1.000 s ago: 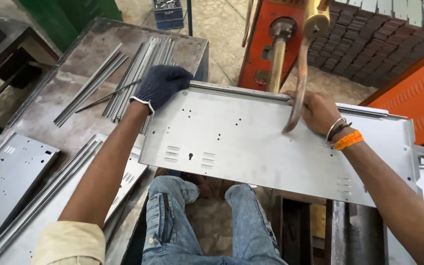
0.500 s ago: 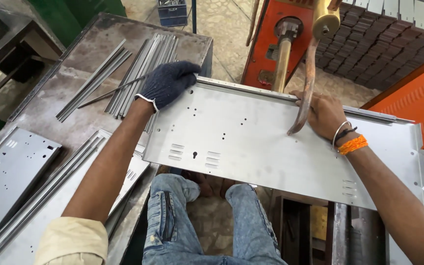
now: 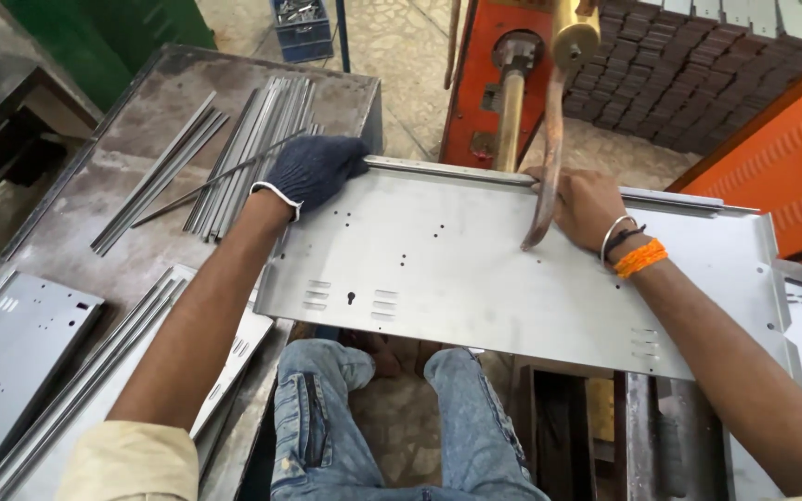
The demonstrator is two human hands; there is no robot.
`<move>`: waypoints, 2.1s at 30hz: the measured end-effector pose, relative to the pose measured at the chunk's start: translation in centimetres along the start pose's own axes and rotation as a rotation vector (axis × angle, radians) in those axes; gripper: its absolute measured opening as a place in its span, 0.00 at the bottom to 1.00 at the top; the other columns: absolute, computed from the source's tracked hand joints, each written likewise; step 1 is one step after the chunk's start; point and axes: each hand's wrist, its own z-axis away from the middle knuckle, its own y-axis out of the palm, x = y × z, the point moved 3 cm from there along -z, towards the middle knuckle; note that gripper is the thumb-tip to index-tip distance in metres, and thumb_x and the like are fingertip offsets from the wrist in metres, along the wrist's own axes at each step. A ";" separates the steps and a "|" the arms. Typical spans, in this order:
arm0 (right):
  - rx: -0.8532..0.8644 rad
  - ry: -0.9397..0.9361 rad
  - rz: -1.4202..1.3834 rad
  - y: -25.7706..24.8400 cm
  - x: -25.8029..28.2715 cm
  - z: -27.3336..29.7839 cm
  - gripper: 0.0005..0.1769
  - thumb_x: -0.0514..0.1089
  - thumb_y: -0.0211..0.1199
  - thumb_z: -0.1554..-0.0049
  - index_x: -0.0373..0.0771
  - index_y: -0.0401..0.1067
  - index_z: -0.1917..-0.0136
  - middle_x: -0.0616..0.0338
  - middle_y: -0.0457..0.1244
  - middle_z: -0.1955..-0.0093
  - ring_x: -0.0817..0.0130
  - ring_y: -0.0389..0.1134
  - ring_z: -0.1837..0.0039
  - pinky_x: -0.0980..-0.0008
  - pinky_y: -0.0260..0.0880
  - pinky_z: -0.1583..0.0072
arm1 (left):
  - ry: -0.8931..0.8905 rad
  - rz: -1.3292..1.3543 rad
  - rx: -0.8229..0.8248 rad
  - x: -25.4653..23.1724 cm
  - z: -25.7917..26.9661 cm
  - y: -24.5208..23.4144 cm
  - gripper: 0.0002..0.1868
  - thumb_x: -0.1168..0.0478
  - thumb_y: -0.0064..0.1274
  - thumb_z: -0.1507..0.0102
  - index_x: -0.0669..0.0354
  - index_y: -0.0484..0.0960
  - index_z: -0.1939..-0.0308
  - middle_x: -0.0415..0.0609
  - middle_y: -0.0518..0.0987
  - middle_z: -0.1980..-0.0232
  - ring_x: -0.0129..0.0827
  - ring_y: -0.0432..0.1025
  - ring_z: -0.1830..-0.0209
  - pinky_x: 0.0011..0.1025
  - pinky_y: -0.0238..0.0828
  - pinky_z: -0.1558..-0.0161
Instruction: Using a stationary spot welding machine to attach thin metal strips to larger metal panels.
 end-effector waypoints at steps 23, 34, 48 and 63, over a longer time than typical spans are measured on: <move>0.043 0.104 -0.038 -3.7 -3.5 2.1 0.25 0.59 0.60 0.38 0.34 0.67 0.44 0.39 0.70 0.53 0.42 0.72 0.49 0.48 0.68 0.50 | -0.217 0.022 0.126 -0.1 -1.1 -0.4 0.18 0.47 0.53 0.32 0.59 0.76 0.53 0.66 0.81 0.61 0.63 0.76 0.59 0.56 0.69 0.57; 0.154 0.154 0.190 -2.4 -3.6 2.5 0.27 0.62 0.48 0.31 0.39 0.74 0.55 0.49 0.68 0.64 0.49 0.70 0.59 0.49 0.65 0.52 | -0.160 -0.026 0.068 -0.9 -0.6 -0.8 0.12 0.52 0.51 0.34 0.47 0.83 0.51 0.59 0.83 0.60 0.58 0.77 0.60 0.54 0.71 0.58; 0.028 0.137 0.031 -3.2 -2.6 11.8 0.20 0.56 0.58 0.35 0.39 0.79 0.55 0.48 0.67 0.68 0.49 0.67 0.63 0.49 0.61 0.58 | -0.110 -0.039 0.110 -6.8 5.0 -0.3 0.14 0.51 0.53 0.34 0.49 0.85 0.50 0.57 0.84 0.58 0.56 0.78 0.58 0.52 0.72 0.57; 0.006 0.129 0.165 -3.6 -5.3 12.4 0.36 0.73 0.57 0.40 0.38 0.76 0.64 0.52 0.63 0.75 0.57 0.63 0.70 0.56 0.57 0.63 | -0.065 0.024 0.074 -9.4 3.1 0.7 0.12 0.51 0.55 0.35 0.50 0.84 0.52 0.58 0.83 0.61 0.57 0.78 0.61 0.51 0.73 0.60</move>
